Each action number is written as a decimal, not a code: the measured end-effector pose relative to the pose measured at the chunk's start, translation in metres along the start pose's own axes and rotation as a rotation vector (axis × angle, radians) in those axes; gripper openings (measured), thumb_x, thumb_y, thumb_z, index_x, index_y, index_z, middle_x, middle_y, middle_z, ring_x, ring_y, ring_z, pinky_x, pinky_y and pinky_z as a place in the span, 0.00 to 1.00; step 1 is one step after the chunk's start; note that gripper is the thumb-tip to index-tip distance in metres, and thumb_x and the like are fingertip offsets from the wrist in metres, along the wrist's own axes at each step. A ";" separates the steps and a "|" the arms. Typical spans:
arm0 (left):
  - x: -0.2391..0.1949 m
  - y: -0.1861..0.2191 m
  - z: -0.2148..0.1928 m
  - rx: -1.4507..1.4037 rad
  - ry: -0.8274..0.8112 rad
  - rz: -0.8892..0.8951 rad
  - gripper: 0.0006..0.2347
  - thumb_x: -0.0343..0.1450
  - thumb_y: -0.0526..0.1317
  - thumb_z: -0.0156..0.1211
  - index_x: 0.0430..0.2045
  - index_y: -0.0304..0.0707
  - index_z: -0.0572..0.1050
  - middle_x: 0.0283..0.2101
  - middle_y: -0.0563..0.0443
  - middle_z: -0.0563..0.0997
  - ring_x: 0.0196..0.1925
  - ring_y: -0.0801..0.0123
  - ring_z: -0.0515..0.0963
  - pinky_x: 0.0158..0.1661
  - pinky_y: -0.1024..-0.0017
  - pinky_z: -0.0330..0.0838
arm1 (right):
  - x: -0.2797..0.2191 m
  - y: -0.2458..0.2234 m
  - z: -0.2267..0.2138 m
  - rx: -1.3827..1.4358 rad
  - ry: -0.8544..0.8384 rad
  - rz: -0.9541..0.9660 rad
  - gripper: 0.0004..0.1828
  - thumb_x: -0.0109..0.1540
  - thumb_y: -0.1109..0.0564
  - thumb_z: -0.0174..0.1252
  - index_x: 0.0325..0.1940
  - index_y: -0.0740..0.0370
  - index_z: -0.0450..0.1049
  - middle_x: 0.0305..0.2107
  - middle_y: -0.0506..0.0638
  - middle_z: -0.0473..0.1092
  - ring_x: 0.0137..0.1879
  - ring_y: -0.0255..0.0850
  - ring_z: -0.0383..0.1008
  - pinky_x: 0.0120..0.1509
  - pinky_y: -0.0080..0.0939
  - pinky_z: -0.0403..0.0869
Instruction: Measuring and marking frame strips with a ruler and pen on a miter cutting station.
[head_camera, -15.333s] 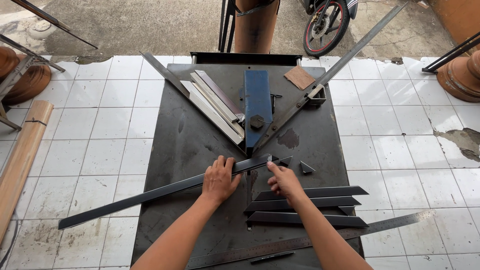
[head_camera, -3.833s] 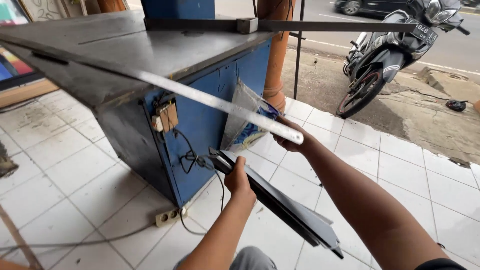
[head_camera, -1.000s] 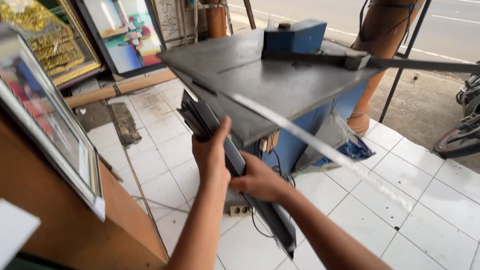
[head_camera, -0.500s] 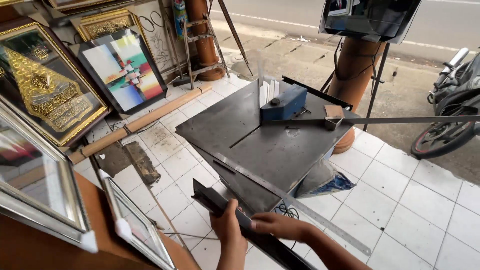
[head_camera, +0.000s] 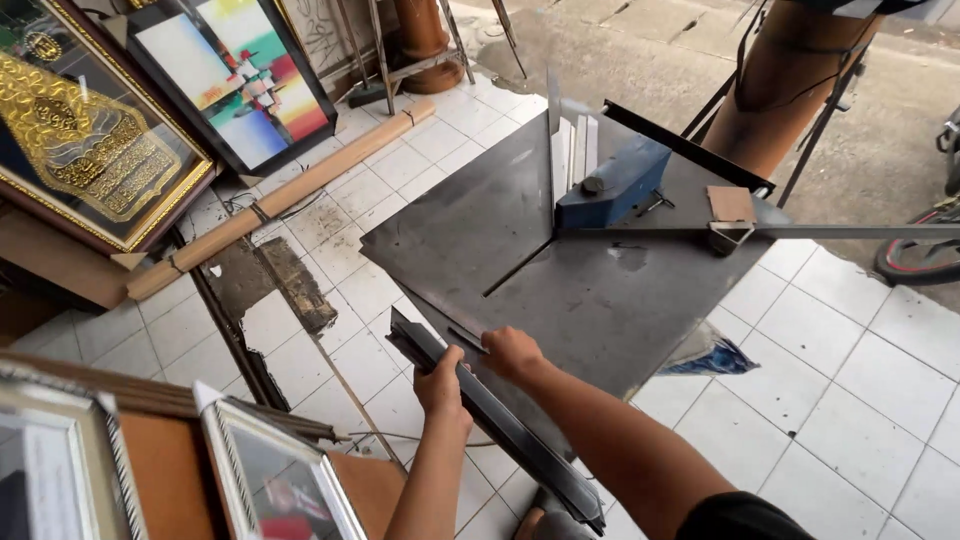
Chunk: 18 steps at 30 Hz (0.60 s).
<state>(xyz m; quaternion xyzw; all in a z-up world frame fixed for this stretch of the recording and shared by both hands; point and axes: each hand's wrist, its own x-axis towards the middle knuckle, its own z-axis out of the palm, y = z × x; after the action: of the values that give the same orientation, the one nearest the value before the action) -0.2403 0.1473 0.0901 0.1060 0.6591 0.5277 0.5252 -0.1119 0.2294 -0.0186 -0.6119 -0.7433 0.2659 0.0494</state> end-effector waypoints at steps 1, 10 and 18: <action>0.020 0.000 0.008 0.006 -0.006 -0.003 0.24 0.64 0.34 0.71 0.55 0.34 0.72 0.39 0.44 0.78 0.44 0.59 0.83 0.52 0.53 0.78 | 0.003 -0.001 -0.001 0.002 0.002 0.009 0.17 0.66 0.48 0.71 0.57 0.54 0.85 0.46 0.55 0.85 0.50 0.55 0.88 0.47 0.57 0.88; 0.100 0.049 0.128 0.075 -0.130 -0.125 0.27 0.65 0.36 0.74 0.58 0.32 0.69 0.39 0.41 0.78 0.43 0.59 0.81 0.49 0.53 0.77 | 0.055 0.060 -0.066 0.689 0.023 0.404 0.21 0.57 0.49 0.77 0.42 0.72 0.84 0.24 0.65 0.81 0.24 0.47 0.84 0.29 0.44 0.87; 0.134 0.033 0.272 0.114 -0.398 -0.281 0.24 0.63 0.35 0.77 0.52 0.30 0.72 0.32 0.40 0.81 0.34 0.55 0.84 0.39 0.53 0.82 | 0.074 0.114 -0.254 0.954 0.721 0.594 0.17 0.69 0.57 0.63 0.59 0.69 0.73 0.37 0.73 0.80 0.32 0.56 0.87 0.34 0.51 0.91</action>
<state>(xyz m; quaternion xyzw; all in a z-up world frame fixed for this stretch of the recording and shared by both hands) -0.0923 0.4134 0.0684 0.1447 0.5796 0.3804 0.7060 0.0720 0.3965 0.1278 -0.7523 -0.2813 0.3466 0.4845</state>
